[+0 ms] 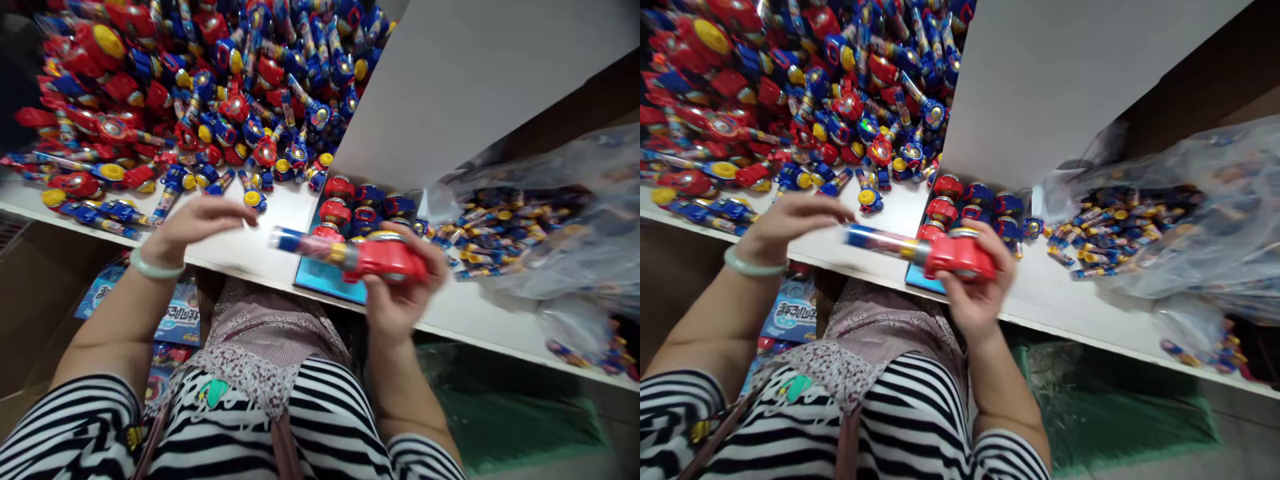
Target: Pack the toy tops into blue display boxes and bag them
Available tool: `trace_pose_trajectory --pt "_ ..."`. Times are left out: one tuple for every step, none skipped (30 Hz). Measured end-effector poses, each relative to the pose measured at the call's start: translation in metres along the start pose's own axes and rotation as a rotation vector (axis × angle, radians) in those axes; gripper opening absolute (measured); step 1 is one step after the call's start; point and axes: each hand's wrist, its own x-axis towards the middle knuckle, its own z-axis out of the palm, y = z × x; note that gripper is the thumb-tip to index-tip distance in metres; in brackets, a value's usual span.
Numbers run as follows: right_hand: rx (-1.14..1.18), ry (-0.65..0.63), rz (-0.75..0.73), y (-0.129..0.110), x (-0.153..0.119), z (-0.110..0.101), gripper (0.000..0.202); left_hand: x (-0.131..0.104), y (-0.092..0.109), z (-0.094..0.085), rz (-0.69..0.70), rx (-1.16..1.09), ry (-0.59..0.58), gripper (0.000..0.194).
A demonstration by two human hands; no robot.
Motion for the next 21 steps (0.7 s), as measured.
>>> trace_pose_trajectory --pt "-0.05 -0.025 -0.022 0.003 0.0 -0.018 0.058 0.018 -0.007 -0.01 -0.008 0.046 0.09 0.03" --pt "-0.099 -0.09 -0.043 0.006 -0.001 -0.03 0.055 0.038 -0.017 -0.017 -0.004 0.081 0.163 0.032" --pt "-0.144 -0.19 -0.061 0.01 -0.003 -0.037 0.052 0.059 -0.028 -0.021 -0.002 0.13 0.2 0.035" --pt "-0.181 -0.299 -0.078 0.014 -0.006 -0.039 0.049 0.079 -0.041 -0.022 0.002 0.183 0.243 0.037" --pt "-0.208 -0.393 -0.096 0.016 -0.009 -0.038 0.046 0.097 -0.053 -0.02 0.001 0.254 0.267 0.04" --pt "-0.229 -0.464 -0.109 0.018 -0.012 -0.036 0.043 0.114 -0.064 -0.016 -0.01 0.335 0.28 0.044" --pt "-0.248 -0.514 -0.12 0.018 -0.013 -0.032 0.041 0.127 -0.073 -0.009 -0.03 0.42 0.289 0.047" --pt "-0.269 -0.554 -0.131 0.017 -0.014 -0.03 0.04 0.138 -0.08 -0.002 -0.06 0.504 0.292 0.053" --pt "-0.293 -0.588 -0.142 0.015 -0.013 -0.028 0.039 0.146 -0.085 0.005 -0.101 0.581 0.286 0.06" --pt "-0.321 -0.621 -0.156 0.012 -0.011 -0.028 0.038 0.151 -0.089 0.012 -0.144 0.644 0.277 0.067" --pt "-0.351 -0.65 -0.177 0.009 -0.009 -0.028 0.037 0.155 -0.092 0.018 -0.182 0.69 0.266 0.073" --pt "-0.379 -0.669 -0.203 0.006 -0.006 -0.03 0.037 0.158 -0.094 0.023 -0.208 0.721 0.256 0.076" --pt "-0.405 -0.685 -0.232 0.003 -0.003 -0.031 0.037 0.16 -0.096 0.026 -0.221 0.739 0.253 0.078" --pt "-0.432 -0.701 -0.26 0.001 0.0 -0.032 0.038 0.162 -0.097 0.028 -0.223 0.746 0.256 0.077" --pt "-0.457 -0.721 -0.286 -0.001 0.002 -0.032 0.039 0.162 -0.099 0.028 -0.218 0.744 0.264 0.075" --pt "-0.483 -0.748 -0.306 -0.003 0.004 -0.032 0.04 0.162 -0.101 0.026 -0.208 0.732 0.273 0.072" --pt "-0.506 -0.775 -0.32 -0.004 0.005 -0.032 0.041 0.161 -0.103 0.022 -0.197 0.714 0.283 0.071" --pt "-0.524 -0.795 -0.328 -0.005 0.006 -0.032 0.041 0.159 -0.105 0.018 -0.184 0.686 0.291 0.069" --pt "-0.534 -0.806 -0.328 -0.005 0.006 -0.031 0.04 0.157 -0.106 0.013 -0.168 0.649 0.299 0.068" --pt "-0.534 -0.805 -0.321 -0.005 0.007 -0.03 0.04 0.153 -0.107 0.009 -0.147 0.601 0.306 0.068" --pt "-0.527 -0.799 -0.309 -0.005 0.007 -0.029 0.039 0.148 -0.107 0.004 -0.124 0.545 0.314 0.068"
